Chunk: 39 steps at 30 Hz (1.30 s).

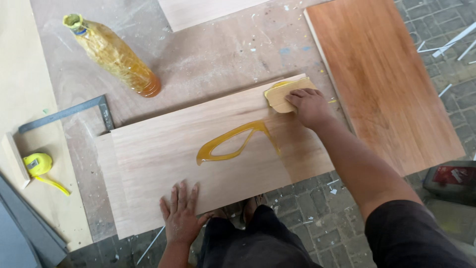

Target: The person pours a yellow liquid from a plastic bottle onto a wooden board and spreads it evenly using a yellow sponge. They repeat this process on a second wooden board, ensuring full coverage of the surface.

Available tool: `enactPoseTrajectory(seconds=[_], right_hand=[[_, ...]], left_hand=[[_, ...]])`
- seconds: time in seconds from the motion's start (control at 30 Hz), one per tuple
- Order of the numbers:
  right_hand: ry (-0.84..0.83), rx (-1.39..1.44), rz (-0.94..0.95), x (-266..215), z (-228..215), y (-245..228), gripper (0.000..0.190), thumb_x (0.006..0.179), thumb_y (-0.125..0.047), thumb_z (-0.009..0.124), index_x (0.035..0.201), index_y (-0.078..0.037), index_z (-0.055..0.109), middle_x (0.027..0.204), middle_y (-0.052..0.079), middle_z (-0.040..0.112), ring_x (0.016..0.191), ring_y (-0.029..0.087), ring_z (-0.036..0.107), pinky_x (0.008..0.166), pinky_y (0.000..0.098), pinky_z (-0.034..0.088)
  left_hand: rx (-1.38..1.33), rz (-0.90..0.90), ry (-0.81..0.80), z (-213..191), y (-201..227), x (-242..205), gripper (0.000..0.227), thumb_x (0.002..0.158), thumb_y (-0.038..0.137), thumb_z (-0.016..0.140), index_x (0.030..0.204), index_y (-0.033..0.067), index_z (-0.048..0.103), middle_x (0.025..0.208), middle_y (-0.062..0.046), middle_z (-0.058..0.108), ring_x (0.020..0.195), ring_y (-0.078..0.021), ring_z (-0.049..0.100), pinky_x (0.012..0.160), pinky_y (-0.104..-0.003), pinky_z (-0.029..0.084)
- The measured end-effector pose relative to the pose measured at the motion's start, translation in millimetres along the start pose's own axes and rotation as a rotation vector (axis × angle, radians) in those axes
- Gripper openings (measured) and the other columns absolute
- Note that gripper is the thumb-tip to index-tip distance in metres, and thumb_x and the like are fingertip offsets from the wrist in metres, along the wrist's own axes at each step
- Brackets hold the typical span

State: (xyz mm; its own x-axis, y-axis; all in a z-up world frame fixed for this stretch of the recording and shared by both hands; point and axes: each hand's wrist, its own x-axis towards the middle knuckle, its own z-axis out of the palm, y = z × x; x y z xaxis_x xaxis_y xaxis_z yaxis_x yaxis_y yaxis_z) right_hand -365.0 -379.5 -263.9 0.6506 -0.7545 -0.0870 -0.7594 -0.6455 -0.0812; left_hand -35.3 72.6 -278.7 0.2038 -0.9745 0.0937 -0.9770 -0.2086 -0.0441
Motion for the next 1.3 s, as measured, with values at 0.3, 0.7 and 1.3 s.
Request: enactPoseTrajectory(seconds=[0.3,0.7,1.3], right_hand=[[0.038,-0.093,-0.003,13.2,-6.4,38.0,0.052,0.089,-0.015,0.049,0.135,-0.028,0.068,0.142,0.002,0.065,0.127,0.031,0.061,0.103,0.0471,0.047],[-0.110,0.018,0.106,1.2,-15.9,40.3,0.064,0.084,-0.006,0.050,0.143,-0.028,0.061,0.152,-0.004,0.055,0.141,0.028,0.048,0.116,0.0442,0.035],[-0.372,-0.017,0.222,7.6,-46.7,38.4,0.074,0.081,0.001,0.047,0.146,-0.032,0.059,0.151,-0.003,0.056,0.139,0.027,0.049,0.114,0.0382,0.039]], left_hand=[[-0.011,-0.034,0.031,2.7,2.1,-4.8,0.110,0.069,0.089,0.049,0.163,0.0369,0.027,0.173,-0.001,0.025,0.159,-0.0284,0.024,0.124,-0.065,0.017],[-0.040,-0.055,0.059,-5.2,7.4,3.3,0.106,0.072,0.087,0.046,0.163,0.0357,0.028,0.173,-0.001,0.025,0.160,-0.0280,0.023,0.127,-0.062,0.016],[-0.050,-0.066,0.044,-0.8,8.0,0.4,0.101,0.077,0.086,0.043,0.163,0.0342,0.035,0.172,-0.004,0.032,0.159,-0.0325,0.028,0.124,-0.068,0.017]])
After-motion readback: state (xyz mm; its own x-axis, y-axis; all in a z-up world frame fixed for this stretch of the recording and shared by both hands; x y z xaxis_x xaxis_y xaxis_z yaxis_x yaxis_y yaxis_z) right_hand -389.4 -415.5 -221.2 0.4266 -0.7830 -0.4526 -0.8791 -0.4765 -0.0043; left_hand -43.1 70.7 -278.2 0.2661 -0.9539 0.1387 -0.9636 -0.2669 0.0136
